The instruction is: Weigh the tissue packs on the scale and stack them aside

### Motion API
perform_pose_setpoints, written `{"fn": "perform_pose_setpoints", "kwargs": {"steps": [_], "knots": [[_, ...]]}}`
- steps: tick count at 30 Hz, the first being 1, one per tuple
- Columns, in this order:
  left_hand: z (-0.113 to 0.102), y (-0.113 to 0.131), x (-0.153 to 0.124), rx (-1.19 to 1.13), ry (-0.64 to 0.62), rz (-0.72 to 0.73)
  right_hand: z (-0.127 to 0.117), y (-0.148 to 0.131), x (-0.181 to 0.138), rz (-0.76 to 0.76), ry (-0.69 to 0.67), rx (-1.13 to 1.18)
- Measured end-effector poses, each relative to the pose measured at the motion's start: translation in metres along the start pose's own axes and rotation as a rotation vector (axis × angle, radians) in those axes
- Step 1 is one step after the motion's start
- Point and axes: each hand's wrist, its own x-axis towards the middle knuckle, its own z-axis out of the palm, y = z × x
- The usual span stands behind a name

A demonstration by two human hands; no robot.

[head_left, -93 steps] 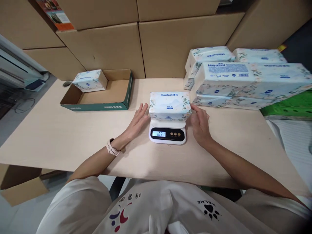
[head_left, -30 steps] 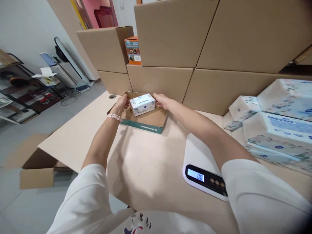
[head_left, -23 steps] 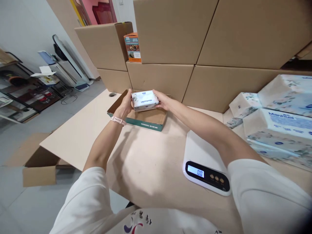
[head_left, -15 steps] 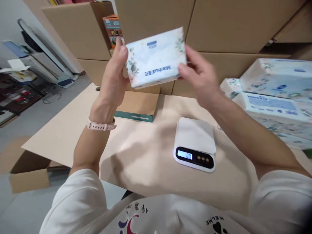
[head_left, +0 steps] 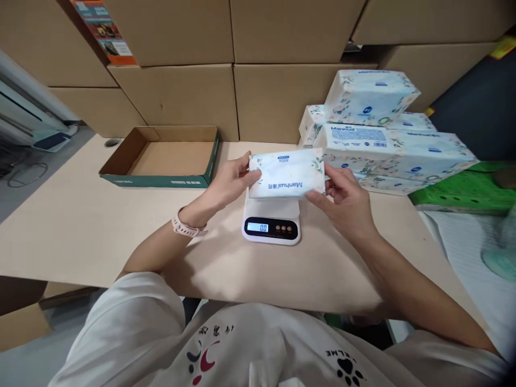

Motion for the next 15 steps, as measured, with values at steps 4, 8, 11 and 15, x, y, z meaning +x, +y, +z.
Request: {"fn": "perform_pose_setpoints", "kwargs": {"steps": [4,8,11,15], "knots": [[-0.002,-0.004,-0.006,0.217,0.042,-0.116,0.014,0.015,-0.009,0.176,-0.026,0.134],[-0.005,-0.010,-0.003,0.281,0.066,-0.147,0.025,0.020,-0.009,0.319,-0.035,0.194],[-0.006,-0.017,0.001,0.192,0.059,-0.184,0.024,0.019,-0.007,0.398,-0.036,0.208],[-0.012,-0.033,-0.003,-0.017,0.118,-0.208,0.014,0.028,-0.013,0.329,0.075,0.144]]}}
